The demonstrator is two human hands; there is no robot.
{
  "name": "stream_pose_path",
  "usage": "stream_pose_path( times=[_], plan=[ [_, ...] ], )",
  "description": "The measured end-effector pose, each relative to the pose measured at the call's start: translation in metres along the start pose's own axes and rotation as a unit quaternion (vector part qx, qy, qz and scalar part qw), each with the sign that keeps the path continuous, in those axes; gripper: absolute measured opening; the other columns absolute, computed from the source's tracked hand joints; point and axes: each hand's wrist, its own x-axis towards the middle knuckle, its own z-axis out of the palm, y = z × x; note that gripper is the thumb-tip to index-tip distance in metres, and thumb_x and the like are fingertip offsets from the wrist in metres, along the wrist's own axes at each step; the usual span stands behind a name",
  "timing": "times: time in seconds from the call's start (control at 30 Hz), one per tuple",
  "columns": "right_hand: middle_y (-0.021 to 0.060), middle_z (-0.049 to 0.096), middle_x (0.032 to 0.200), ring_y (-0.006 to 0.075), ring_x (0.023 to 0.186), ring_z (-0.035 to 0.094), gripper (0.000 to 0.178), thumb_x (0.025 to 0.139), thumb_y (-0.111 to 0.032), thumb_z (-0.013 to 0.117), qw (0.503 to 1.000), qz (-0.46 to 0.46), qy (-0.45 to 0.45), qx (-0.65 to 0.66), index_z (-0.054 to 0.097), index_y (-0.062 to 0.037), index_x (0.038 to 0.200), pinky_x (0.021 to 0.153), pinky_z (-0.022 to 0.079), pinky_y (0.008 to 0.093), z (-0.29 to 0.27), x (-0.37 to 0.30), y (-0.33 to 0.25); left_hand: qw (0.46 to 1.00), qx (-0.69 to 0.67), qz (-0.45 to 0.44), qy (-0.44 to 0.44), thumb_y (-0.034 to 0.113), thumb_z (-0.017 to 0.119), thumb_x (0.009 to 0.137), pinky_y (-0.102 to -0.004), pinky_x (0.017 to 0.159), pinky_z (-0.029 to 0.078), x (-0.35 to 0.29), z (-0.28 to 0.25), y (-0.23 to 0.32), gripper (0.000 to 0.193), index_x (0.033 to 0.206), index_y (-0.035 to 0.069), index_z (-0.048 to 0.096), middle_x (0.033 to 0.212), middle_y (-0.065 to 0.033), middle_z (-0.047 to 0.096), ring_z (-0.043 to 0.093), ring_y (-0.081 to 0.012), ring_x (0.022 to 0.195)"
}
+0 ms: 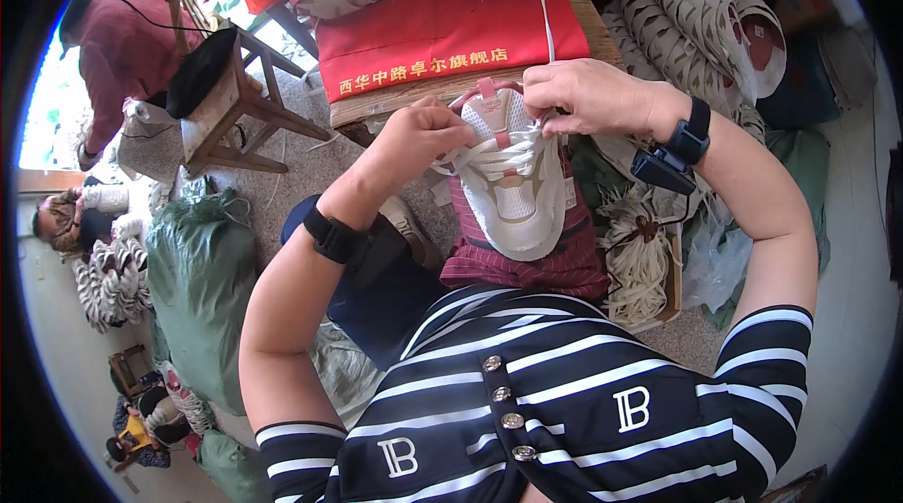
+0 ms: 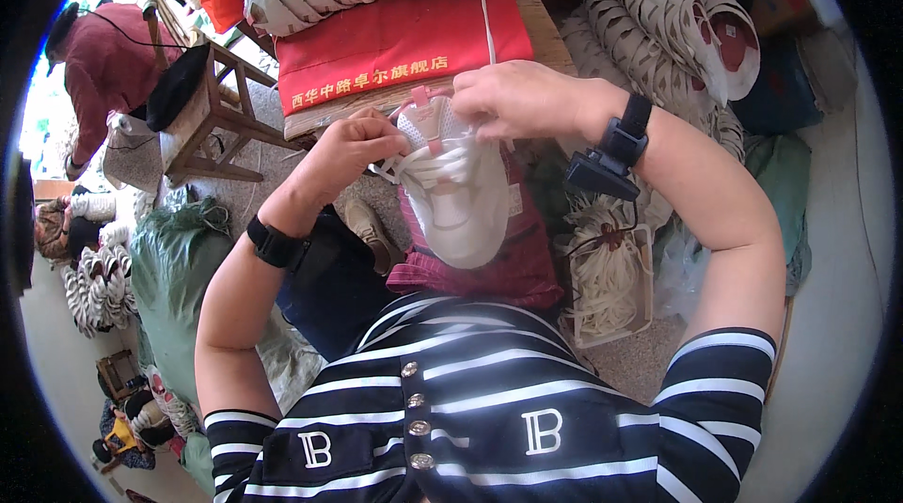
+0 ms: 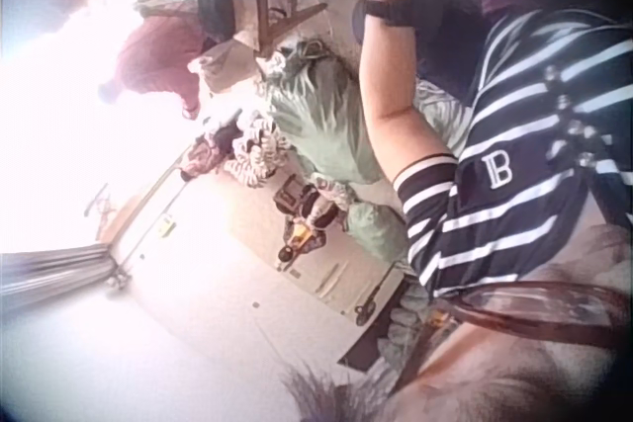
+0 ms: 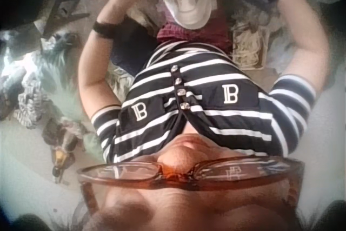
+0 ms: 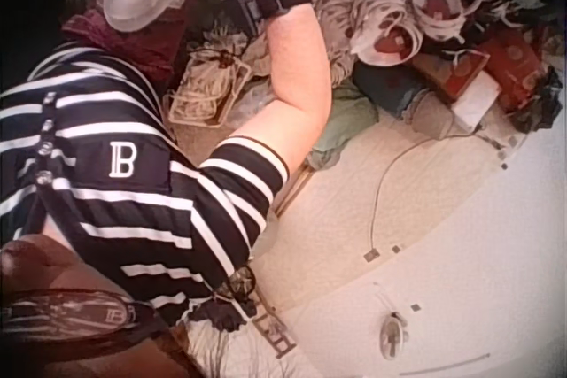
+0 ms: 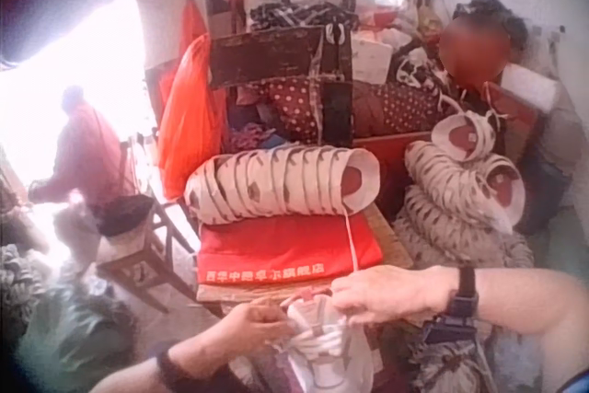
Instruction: The person sits on the floor and laces a white sneaker with pink accents. They thread the white shoelaces through the eyelets, pull them tight, and tie a knot to secure the shoe.
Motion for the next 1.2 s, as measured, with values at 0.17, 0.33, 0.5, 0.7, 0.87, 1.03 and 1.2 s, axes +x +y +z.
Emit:
stream_pose_path(
  times=[0.17,0.33,0.5,0.7,0.87,1.03,1.2],
  plan=[
    [0.0097,0.055,0.090,0.0234,0.081,0.058,0.026,0.090,-0.027,0.069,0.989,0.099,-0.054,0.093,0.072,-0.0013,0.092,0.075,0.046,0.0342,-0.003,0.014,0.003,0.958,-0.268,-0.100,0.000,0.023,0.069,0.096,-0.0268,0.077,0.047,-0.002,0.007,0.002,0.019,0.099,0.005,0.073,0.085,0.0019,0.067,0.059,-0.0106,0.079],
    [0.0056,0.058,0.088,0.0169,0.081,0.058,0.026,0.090,-0.026,0.069,0.949,0.206,-0.015,0.239,0.072,0.0006,0.088,0.072,0.046,0.0302,0.018,0.018,0.011,0.964,-0.249,-0.058,0.070,0.022,0.068,0.097,-0.0270,0.077,0.047,-0.008,0.015,0.011,0.020,0.098,0.002,0.073,0.094,0.0000,0.064,0.059,-0.0104,0.082],
    [-0.0074,0.055,0.068,0.0042,0.071,0.052,0.013,0.093,-0.021,0.068,0.799,0.317,0.141,0.491,0.071,-0.0090,0.090,0.060,0.037,0.0207,0.023,0.012,-0.009,0.964,-0.136,0.184,0.137,0.020,0.066,0.098,-0.0254,0.077,0.047,-0.015,0.016,0.065,0.021,0.098,0.001,0.075,0.104,-0.0028,0.059,0.057,-0.0109,0.092],
    [0.0006,0.065,0.095,0.0115,0.085,0.060,0.017,0.096,-0.017,0.065,0.830,0.112,0.219,0.501,0.071,-0.0020,0.101,0.081,0.048,0.0265,-0.034,0.009,-0.094,0.935,-0.125,0.276,0.184,0.022,0.064,0.100,-0.0248,0.082,0.050,-0.016,-0.007,0.101,0.021,0.103,0.002,0.072,0.102,-0.0005,0.065,0.061,-0.0085,0.092],
    [0.0017,0.061,0.103,0.0100,0.091,0.060,0.020,0.099,-0.017,0.063,0.850,0.036,0.189,0.491,0.068,0.0021,0.106,0.084,0.049,0.0265,-0.017,0.025,-0.077,0.929,-0.271,0.184,0.173,0.022,0.061,0.101,-0.0224,0.074,0.050,0.000,0.008,0.086,0.025,0.113,0.001,0.067,0.099,-0.0038,0.069,0.061,-0.0072,0.086],
    [-0.0045,0.065,0.090,0.0020,0.085,0.058,0.020,0.102,-0.022,0.061,0.818,0.031,0.258,0.513,0.069,-0.0038,0.105,0.078,0.048,0.0199,-0.005,0.035,-0.048,0.933,-0.260,0.126,0.217,0.021,0.056,0.104,-0.0200,0.069,0.046,-0.011,0.044,0.049,0.022,0.112,0.001,0.060,0.093,-0.0009,0.063,0.056,-0.0048,0.080],
    [-0.0031,0.064,0.091,0.0053,0.086,0.060,0.018,0.102,-0.018,0.060,0.863,0.033,0.343,0.370,0.068,-0.0030,0.105,0.079,0.051,0.0224,0.011,0.038,-0.044,0.945,-0.270,0.142,0.118,0.019,0.056,0.105,-0.0206,0.072,0.044,-0.007,0.058,0.051,0.019,0.108,0.001,0.061,0.094,-0.0013,0.065,0.054,-0.0049,0.079]
  ],
)
